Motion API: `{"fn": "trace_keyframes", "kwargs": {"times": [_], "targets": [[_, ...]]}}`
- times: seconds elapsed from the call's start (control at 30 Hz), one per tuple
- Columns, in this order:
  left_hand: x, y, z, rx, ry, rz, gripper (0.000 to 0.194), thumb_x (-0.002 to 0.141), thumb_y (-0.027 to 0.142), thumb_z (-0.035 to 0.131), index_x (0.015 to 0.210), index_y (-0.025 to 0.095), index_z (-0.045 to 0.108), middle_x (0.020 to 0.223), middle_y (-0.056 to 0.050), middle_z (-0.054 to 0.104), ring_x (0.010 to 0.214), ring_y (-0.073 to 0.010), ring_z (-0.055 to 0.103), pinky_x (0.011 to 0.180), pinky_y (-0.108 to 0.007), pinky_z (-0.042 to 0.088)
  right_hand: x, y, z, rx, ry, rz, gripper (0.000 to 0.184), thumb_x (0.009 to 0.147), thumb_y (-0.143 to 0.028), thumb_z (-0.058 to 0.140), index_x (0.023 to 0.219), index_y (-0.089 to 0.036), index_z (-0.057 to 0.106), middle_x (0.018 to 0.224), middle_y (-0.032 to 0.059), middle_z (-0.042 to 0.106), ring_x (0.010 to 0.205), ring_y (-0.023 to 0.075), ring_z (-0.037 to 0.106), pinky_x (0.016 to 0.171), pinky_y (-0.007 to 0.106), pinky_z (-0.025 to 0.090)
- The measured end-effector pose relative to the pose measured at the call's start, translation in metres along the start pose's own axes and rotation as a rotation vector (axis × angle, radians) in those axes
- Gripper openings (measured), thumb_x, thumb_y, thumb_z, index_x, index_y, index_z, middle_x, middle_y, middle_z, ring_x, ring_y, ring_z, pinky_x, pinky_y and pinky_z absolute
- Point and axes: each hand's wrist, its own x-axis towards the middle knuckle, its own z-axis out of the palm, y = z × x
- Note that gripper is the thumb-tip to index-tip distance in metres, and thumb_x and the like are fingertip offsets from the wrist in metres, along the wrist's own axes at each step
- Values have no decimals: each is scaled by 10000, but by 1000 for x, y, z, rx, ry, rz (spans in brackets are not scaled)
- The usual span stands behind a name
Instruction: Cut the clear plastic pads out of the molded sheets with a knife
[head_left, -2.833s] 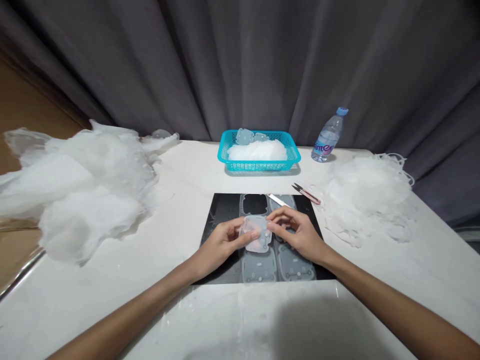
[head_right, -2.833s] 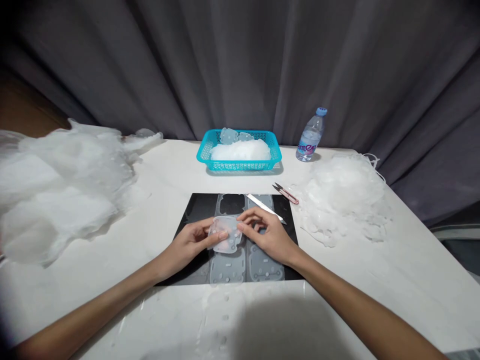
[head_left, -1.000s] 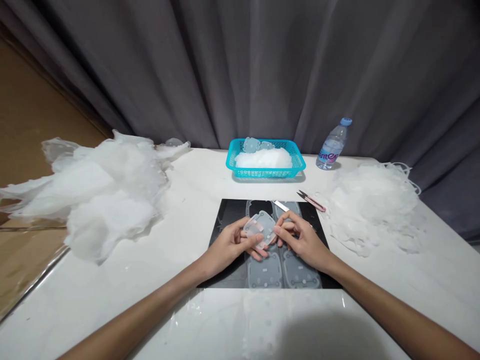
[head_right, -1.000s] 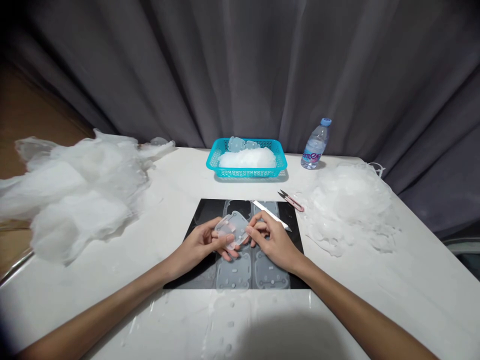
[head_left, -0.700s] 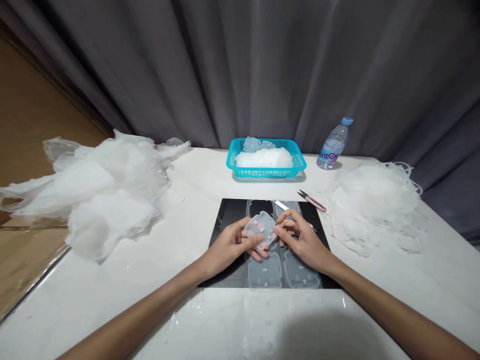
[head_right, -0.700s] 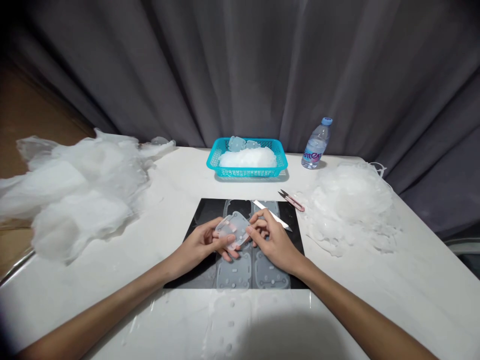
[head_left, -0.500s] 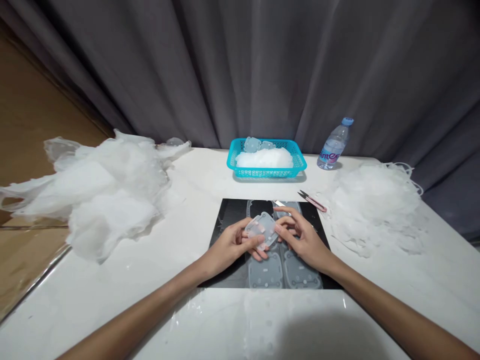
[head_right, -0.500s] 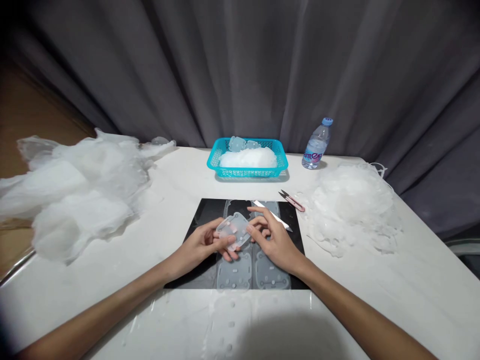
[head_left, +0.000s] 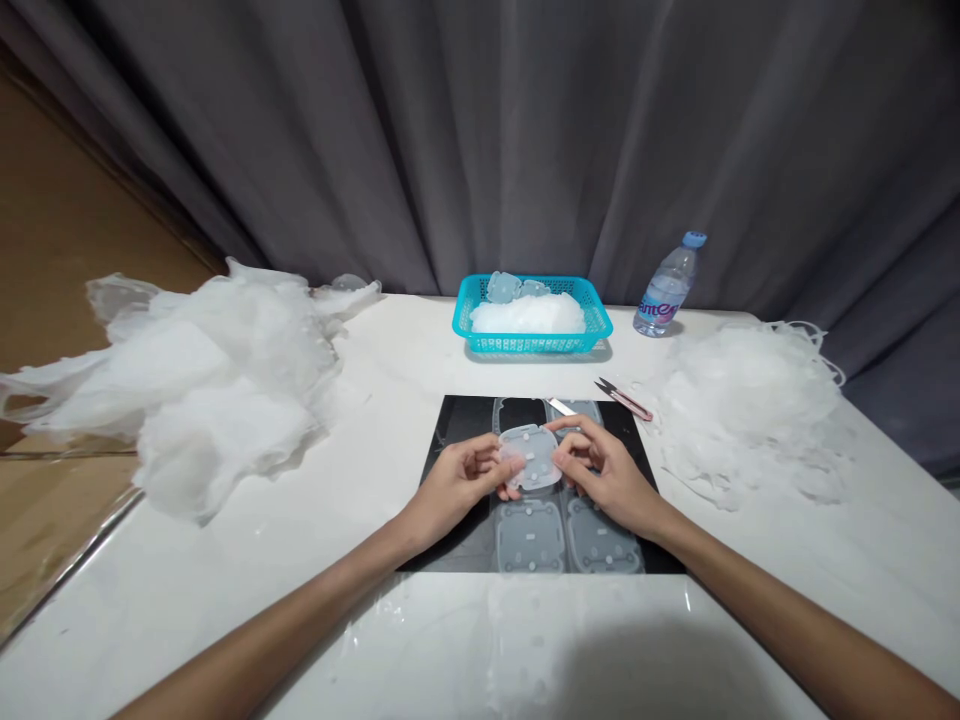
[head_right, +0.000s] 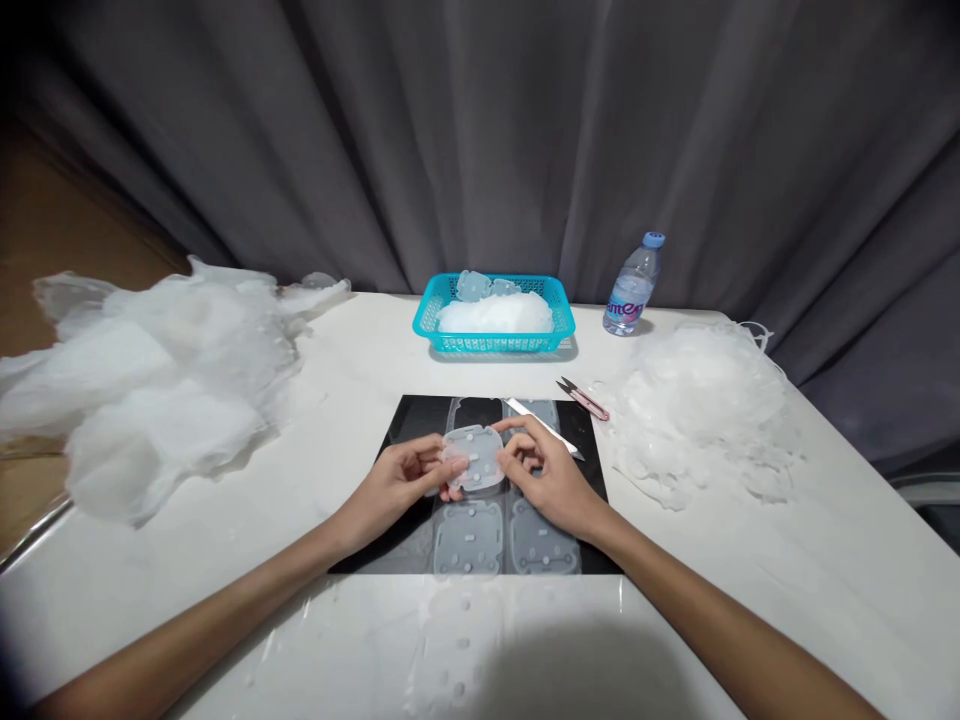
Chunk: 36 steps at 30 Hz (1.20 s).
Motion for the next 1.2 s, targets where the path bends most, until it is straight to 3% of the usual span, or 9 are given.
{"fn": "trace_keyframes", "kwargs": {"times": [0.23,0.57,0.8,0.93,1.07,1.2], "targets": [[-1,-1,0,60,34,3,294,917,438,723,889,148,688,675,8,677,625,-121,621,637,-230,492,1,4,1,47,20,38,277,989,-482,616,1059,-219,563,731,-48,584,568,86,520,522,217,403],[1,-4,-2,81,83,26,294,949,449,671,892,161,688,741,12,661,650,-122,608,655,-244,480,1,3,0,59,29,51,292,939,-463,693,959,-228,521,727,-45,614,553,83,507,494,199,390],[-1,-6,-5,119,102,74,337,1016,450,575,915,159,712,847,0,657,810,-139,595,768,-247,445,0,4,-1,84,14,54,273,956,-458,674,970,-228,527,725,-41,629,548,85,499,485,187,391],[-1,-5,-3,12,47,51,312,999,456,611,998,163,718,882,-9,689,836,-148,627,776,-248,472,2,4,-1,76,1,35,258,965,-449,666,974,-225,537,696,-51,611,542,82,489,491,187,388],[-1,-3,-1,-87,-79,-30,373,908,390,760,1197,160,706,1044,-64,773,1023,-218,706,922,-308,529,2,3,-1,61,-1,35,251,967,-446,666,979,-224,550,657,-61,596,538,83,481,500,192,380],[-1,-4,-2,-79,-87,-49,448,888,368,788,1273,160,698,1157,-94,780,1083,-243,719,977,-340,540,1,3,-1,70,-4,44,248,968,-446,667,980,-228,549,641,-68,592,532,84,475,506,199,375]]}}
